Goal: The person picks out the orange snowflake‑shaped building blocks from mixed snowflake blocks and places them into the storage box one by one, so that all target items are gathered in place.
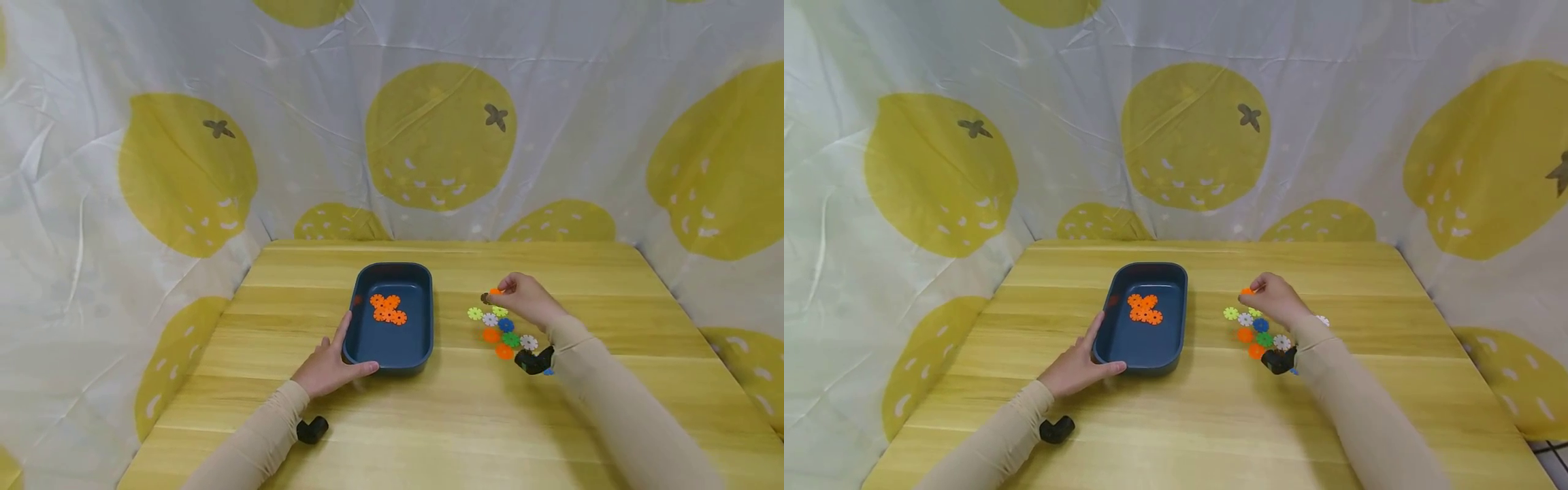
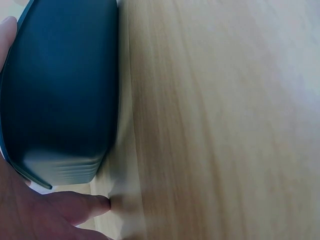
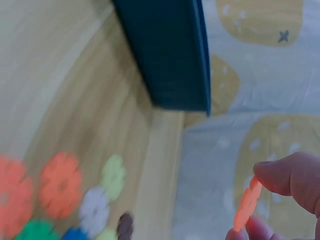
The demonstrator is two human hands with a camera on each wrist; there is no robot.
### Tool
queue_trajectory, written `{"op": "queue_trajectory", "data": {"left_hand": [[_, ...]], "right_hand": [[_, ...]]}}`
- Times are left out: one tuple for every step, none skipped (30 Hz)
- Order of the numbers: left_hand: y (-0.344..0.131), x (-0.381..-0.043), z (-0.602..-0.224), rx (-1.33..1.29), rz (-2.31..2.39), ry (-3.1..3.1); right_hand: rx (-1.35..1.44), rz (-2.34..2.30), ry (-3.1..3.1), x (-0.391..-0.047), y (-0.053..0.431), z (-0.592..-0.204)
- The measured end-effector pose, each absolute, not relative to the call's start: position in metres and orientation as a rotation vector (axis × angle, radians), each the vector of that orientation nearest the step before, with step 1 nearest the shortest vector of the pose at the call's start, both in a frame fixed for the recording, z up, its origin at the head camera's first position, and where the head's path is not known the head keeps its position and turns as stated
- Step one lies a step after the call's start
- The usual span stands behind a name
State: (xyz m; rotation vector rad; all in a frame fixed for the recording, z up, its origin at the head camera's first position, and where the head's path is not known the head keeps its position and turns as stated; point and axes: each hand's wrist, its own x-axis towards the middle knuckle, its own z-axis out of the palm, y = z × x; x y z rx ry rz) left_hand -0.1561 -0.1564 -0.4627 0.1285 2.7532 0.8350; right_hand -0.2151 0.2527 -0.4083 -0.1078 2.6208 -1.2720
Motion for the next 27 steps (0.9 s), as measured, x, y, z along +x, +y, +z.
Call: {"op": "queue_trajectory", "data": {"left_hand": [[-0.156, -0.156, -0.463, 0.126, 0.837, 2.752], [-0.156, -0.156, -0.463, 0.127, 0.839, 2.752], [-0.156, -0.156, -0.463, 0.127, 0.841, 2.752], [-0.156, -0.156, -0.462, 0.126, 0.841, 2.753], [-0.156, -0.156, -0.462, 0.121, 0.839, 2.753], [-0.156, -0.156, -0.462, 0.121, 0.842, 2.754], [-0.156, -0.155, -0.462, 0.121, 0.842, 2.754], [-0.156, -0.155, -0.462, 0.123, 0.843, 2.757], [-0.156, -0.154, -0.462, 0.119, 0.843, 2.757], [-0.156, -0.153, -0.462, 0.115, 0.843, 2.756], [-0.156, -0.153, -0.463, 0.112, 0.845, 2.755], [-0.156, -0.152, -0.463, 0.109, 0.851, 2.753], [-0.156, -0.152, -0.463, 0.110, 0.852, 2.753], [-0.156, -0.152, -0.463, 0.109, 0.852, 2.753], [-0.156, -0.152, -0.462, 0.107, 0.853, 2.751], [-0.155, -0.152, -0.463, 0.104, 0.855, 2.749], [-0.155, -0.152, -0.463, 0.104, 0.857, 2.749], [-0.155, -0.152, -0.463, 0.107, 0.859, 2.748], [-0.154, -0.152, -0.463, 0.111, 0.860, 2.748], [-0.154, -0.152, -0.463, 0.110, 0.859, 2.747], [-0.154, -0.153, -0.463, 0.110, 0.859, 2.747], [-0.153, -0.153, -0.463, 0.112, 0.860, 2.746], [-0.153, -0.153, -0.463, 0.114, 0.860, 2.748], [-0.153, -0.154, -0.463, 0.116, 0.859, 2.749], [-0.153, -0.154, -0.463, 0.119, 0.858, 2.751], [-0.154, -0.154, -0.463, 0.120, 0.856, 2.753], [-0.154, -0.154, -0.463, 0.122, 0.852, 2.754]], "right_hand": [[-0.124, -1.285, 2.620, -0.218, 0.246, -0.406], [-0.140, -1.303, 2.614, -0.222, 0.239, -0.404], [-0.162, -1.315, 2.614, -0.225, 0.232, -0.402], [-0.177, -1.329, 2.610, -0.227, 0.225, -0.400], [-0.194, -1.339, 2.607, -0.230, 0.218, -0.399], [-0.210, -1.351, 2.604, -0.233, 0.210, -0.398], [-0.228, -1.359, 2.602, -0.235, 0.203, -0.396], [-0.248, -1.367, 2.599, -0.238, 0.195, -0.396], [-0.263, -1.370, 2.598, -0.240, 0.188, -0.395], [-0.275, -1.377, 2.594, -0.242, 0.180, -0.395], [-0.293, -1.385, 2.587, -0.244, 0.173, -0.395], [-0.310, -1.395, 2.580, -0.245, 0.167, -0.395], [-0.322, -1.403, 2.570, -0.246, 0.160, -0.396], [-0.329, -1.416, 2.557, -0.248, 0.154, -0.396], [-0.334, -1.425, 2.545, -0.248, 0.149, -0.396], [-0.343, -1.430, 2.534, -0.249, 0.143, -0.397], [-0.353, -1.430, 2.523, -0.250, 0.139, -0.397], [-0.357, -1.427, 2.517, -0.250, 0.134, -0.398], [-0.361, -1.419, 2.514, -0.251, 0.130, -0.398], [-0.370, -1.409, 2.514, -0.251, 0.127, -0.399], [-0.379, -1.393, 2.516, -0.251, 0.124, -0.399], [-0.384, -1.383, 2.516, -0.252, 0.122, -0.400], [-0.389, -1.371, 2.518, -0.252, 0.120, -0.401], [-0.391, -1.362, 2.518, -0.252, 0.118, -0.402], [-0.396, -1.353, 2.519, -0.252, 0.117, -0.402], [-0.397, -1.348, 2.517, -0.251, 0.116, -0.402], [-0.397, -1.344, 2.513, -0.252, 0.115, -0.403]]}}
